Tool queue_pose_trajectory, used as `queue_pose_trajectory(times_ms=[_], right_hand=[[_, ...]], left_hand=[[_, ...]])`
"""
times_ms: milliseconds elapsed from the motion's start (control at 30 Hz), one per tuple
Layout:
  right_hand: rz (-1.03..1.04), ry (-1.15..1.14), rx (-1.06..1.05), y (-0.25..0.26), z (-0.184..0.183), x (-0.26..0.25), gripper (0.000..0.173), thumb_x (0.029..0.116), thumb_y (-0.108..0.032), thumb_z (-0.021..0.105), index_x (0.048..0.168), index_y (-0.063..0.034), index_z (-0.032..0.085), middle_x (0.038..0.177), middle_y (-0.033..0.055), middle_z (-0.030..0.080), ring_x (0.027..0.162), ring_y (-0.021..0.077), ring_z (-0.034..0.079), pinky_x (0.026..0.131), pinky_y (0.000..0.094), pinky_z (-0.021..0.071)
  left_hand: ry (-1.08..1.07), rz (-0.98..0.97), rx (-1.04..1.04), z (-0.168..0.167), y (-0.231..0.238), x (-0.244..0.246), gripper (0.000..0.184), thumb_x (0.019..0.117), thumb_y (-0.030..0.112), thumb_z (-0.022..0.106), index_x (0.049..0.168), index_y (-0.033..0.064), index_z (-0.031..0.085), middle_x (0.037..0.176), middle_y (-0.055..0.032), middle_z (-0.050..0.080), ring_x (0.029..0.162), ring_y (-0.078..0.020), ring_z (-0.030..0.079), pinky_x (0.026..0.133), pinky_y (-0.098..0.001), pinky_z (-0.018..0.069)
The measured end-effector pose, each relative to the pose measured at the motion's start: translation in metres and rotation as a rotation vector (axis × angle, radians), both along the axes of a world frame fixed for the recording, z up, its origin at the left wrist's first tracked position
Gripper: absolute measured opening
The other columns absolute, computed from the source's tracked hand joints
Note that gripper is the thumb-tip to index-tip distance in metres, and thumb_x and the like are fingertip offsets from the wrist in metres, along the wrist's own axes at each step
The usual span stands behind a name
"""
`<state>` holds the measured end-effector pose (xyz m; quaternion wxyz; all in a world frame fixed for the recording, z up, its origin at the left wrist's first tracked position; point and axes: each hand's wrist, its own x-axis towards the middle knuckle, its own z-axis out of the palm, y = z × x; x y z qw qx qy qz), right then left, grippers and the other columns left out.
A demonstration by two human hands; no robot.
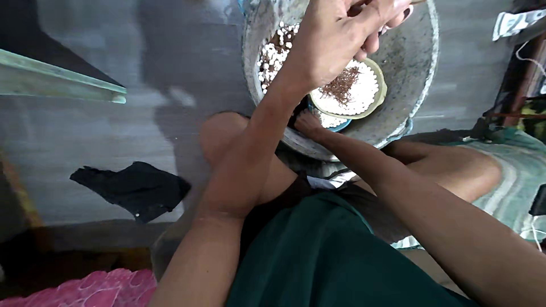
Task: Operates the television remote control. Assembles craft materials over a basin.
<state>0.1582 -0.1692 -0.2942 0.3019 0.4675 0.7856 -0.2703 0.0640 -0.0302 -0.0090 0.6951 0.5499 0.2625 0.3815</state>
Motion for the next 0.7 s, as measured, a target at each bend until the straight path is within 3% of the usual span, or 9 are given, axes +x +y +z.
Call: queue_pose_trajectory(times_ms=[100, 267, 400, 500, 600, 633, 700], right_hand=[[0.014, 0.036, 0.006, 0.001, -0.014, 0.004, 0.022, 0.1000, 0.000, 0.054, 0.113, 0.0067, 0.070, 0.120, 0.0265, 0.067, 0.121, 0.0446, 0.060, 0.109, 0.0610, 0.0420], [0.103, 0.051, 0.058, 0.000, -0.002, 0.004, 0.020, 0.0983, 0.007, 0.050, 0.108, 0.0087, 0.068, 0.114, 0.0256, 0.068, 0.118, 0.0437, 0.061, 0.103, 0.0584, 0.0468], [-0.030, 0.122, 0.066, -0.005, 0.023, 0.004, 0.019, 0.0954, 0.004, 0.058, 0.110, 0.0035, 0.069, 0.125, 0.0239, 0.064, 0.121, 0.0439, 0.059, 0.100, 0.0591, 0.0496], [-0.360, 0.307, 0.109, -0.009, 0.071, 0.018, 0.024, 0.0992, -0.011, 0.058, 0.118, -0.0061, 0.072, 0.126, 0.0158, 0.067, 0.121, 0.0350, 0.063, 0.099, 0.0556, 0.0532], [-0.917, 0.897, 0.174, -0.026, 0.141, 0.049, 0.023, 0.1000, -0.014, 0.063, 0.118, -0.0041, 0.073, 0.109, 0.0084, 0.075, 0.098, 0.0171, 0.073, 0.093, 0.0391, 0.0604], [-1.118, 1.143, 0.112, -0.032, 0.164, 0.057, 0.024, 0.1005, -0.008, 0.061, 0.121, 0.0006, 0.070, 0.107, 0.0108, 0.074, 0.093, 0.0178, 0.072, 0.089, 0.0380, 0.0612], [-1.397, 1.548, -0.007, -0.043, 0.201, 0.072, 0.025, 0.1015, -0.004, 0.055, 0.123, 0.0013, 0.067, 0.112, 0.0129, 0.073, 0.094, 0.0193, 0.072, 0.089, 0.0380, 0.0611]], left_hand=[[-0.015, 0.003, 0.004, -0.001, 0.002, 0.000, 0.013, 0.1024, 0.004, 0.060, 0.107, -0.0071, 0.066, 0.086, -0.0114, 0.071, 0.067, -0.0166, 0.068, 0.061, -0.0296, 0.0615], [-0.001, -0.010, 0.020, -0.005, 0.002, 0.003, 0.013, 0.1031, 0.005, 0.059, 0.106, -0.0064, 0.065, 0.086, -0.0104, 0.070, 0.068, -0.0167, 0.068, 0.062, -0.0301, 0.0614], [0.004, -0.016, 0.039, -0.007, 0.000, 0.005, 0.012, 0.1031, 0.006, 0.060, 0.106, -0.0046, 0.064, 0.087, -0.0095, 0.071, 0.067, -0.0160, 0.068, 0.061, -0.0297, 0.0603], [0.022, 0.000, 0.069, -0.008, 0.000, 0.003, 0.015, 0.1036, 0.009, 0.060, 0.111, -0.0035, 0.064, 0.090, -0.0087, 0.072, 0.069, -0.0163, 0.068, 0.061, -0.0303, 0.0600], [0.035, 0.022, 0.102, -0.007, -0.002, 0.003, 0.016, 0.1044, 0.010, 0.058, 0.113, -0.0018, 0.063, 0.092, -0.0080, 0.073, 0.070, -0.0166, 0.069, 0.061, -0.0311, 0.0602], [0.040, 0.032, 0.115, -0.007, -0.004, 0.005, 0.015, 0.1044, 0.010, 0.058, 0.112, -0.0015, 0.063, 0.092, -0.0076, 0.072, 0.070, -0.0165, 0.068, 0.061, -0.0313, 0.0599], [0.053, 0.044, 0.156, -0.006, -0.010, 0.008, 0.015, 0.1044, 0.010, 0.057, 0.112, -0.0011, 0.063, 0.092, -0.0070, 0.071, 0.070, -0.0164, 0.068, 0.061, -0.0315, 0.0602]])
